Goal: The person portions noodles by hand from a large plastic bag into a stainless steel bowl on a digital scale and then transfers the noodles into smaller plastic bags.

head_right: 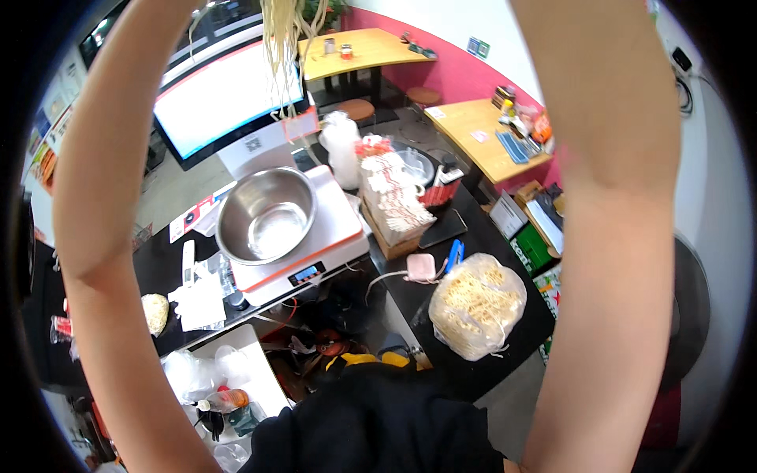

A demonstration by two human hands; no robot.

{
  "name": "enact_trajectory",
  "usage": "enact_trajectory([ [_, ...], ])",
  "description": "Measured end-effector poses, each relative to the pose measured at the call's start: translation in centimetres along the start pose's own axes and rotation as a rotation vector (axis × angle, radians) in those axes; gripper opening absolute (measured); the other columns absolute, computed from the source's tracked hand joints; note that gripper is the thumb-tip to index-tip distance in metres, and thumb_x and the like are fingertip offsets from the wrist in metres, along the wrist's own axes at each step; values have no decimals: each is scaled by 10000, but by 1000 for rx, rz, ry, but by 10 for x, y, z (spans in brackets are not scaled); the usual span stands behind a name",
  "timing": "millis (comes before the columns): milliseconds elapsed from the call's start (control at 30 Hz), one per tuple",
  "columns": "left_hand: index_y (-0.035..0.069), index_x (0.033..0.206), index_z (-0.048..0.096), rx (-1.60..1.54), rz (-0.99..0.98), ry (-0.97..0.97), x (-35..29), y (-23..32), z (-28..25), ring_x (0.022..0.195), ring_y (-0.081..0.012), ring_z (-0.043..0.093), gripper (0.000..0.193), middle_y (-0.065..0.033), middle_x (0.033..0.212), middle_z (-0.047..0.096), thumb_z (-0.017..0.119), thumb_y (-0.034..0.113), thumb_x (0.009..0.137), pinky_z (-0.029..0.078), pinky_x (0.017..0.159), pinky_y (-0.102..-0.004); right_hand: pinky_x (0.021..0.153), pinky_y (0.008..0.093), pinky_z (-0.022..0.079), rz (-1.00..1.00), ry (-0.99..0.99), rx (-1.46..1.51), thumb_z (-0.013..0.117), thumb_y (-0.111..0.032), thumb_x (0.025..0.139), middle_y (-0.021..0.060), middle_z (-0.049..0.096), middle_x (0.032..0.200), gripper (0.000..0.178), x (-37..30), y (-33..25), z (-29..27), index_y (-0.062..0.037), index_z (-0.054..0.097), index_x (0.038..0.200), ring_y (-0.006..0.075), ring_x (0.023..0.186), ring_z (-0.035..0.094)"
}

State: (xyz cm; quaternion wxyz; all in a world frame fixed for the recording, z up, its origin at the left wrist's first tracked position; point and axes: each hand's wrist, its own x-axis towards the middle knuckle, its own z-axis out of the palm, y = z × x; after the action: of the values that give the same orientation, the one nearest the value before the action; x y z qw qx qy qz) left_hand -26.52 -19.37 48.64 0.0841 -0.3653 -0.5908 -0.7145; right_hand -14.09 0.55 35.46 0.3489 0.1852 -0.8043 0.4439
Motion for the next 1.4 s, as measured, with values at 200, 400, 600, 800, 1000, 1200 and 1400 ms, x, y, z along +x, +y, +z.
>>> enact_trajectory([
  [200,77,951,639,-78,-149,-46,-71,-114,-58,622,-153,642,251,-55,803,670,616,326,927,551,568,-319,740,329,557,-207,-7,-124,612,-160,840,78,714,860,205,49,6,101,-69,721,987,172,791,667],
  [400,101,1134,641,-147,-627,38,-239,-238,-151,774,-173,701,351,-68,940,707,740,280,849,592,634,-334,744,326,554,-675,-190,-575,607,-160,843,76,714,855,204,14,57,265,-69,722,986,169,790,666],
  [600,41,1135,663,1057,-517,-423,-353,-297,-190,1065,-359,620,380,-232,1136,646,682,266,830,479,932,-406,843,444,527,168,-1121,-484,672,-216,735,206,697,1011,350,-88,125,341,-28,696,1030,367,963,666],
  [800,12,1004,700,1124,-433,112,-371,-273,-243,814,-263,686,235,-157,906,703,610,198,893,525,747,-346,852,452,521,143,-992,-487,583,-168,818,184,692,1045,281,-89,105,290,-89,679,1070,361,991,658],
  [1000,11,1061,670,1131,-877,226,-358,-325,-324,907,-309,676,561,-177,938,698,484,527,942,509,798,-416,718,380,529,192,-800,-214,636,-209,884,176,698,879,242,-122,79,159,-15,662,1026,298,804,690],
  [1200,29,1256,585,90,-1132,315,-353,-393,-379,1035,-207,646,497,-110,1181,660,546,439,977,527,863,-360,755,257,507,494,-350,-267,619,-139,931,57,692,914,209,-190,48,5,20,656,1061,106,833,637],
  [1400,26,1358,523,-54,-1055,300,-307,-445,-416,1135,-210,581,376,-102,1274,600,510,139,999,468,983,-327,735,266,525,1052,194,-205,587,-167,952,45,674,916,200,-339,79,-138,-1,647,1047,122,809,656],
])
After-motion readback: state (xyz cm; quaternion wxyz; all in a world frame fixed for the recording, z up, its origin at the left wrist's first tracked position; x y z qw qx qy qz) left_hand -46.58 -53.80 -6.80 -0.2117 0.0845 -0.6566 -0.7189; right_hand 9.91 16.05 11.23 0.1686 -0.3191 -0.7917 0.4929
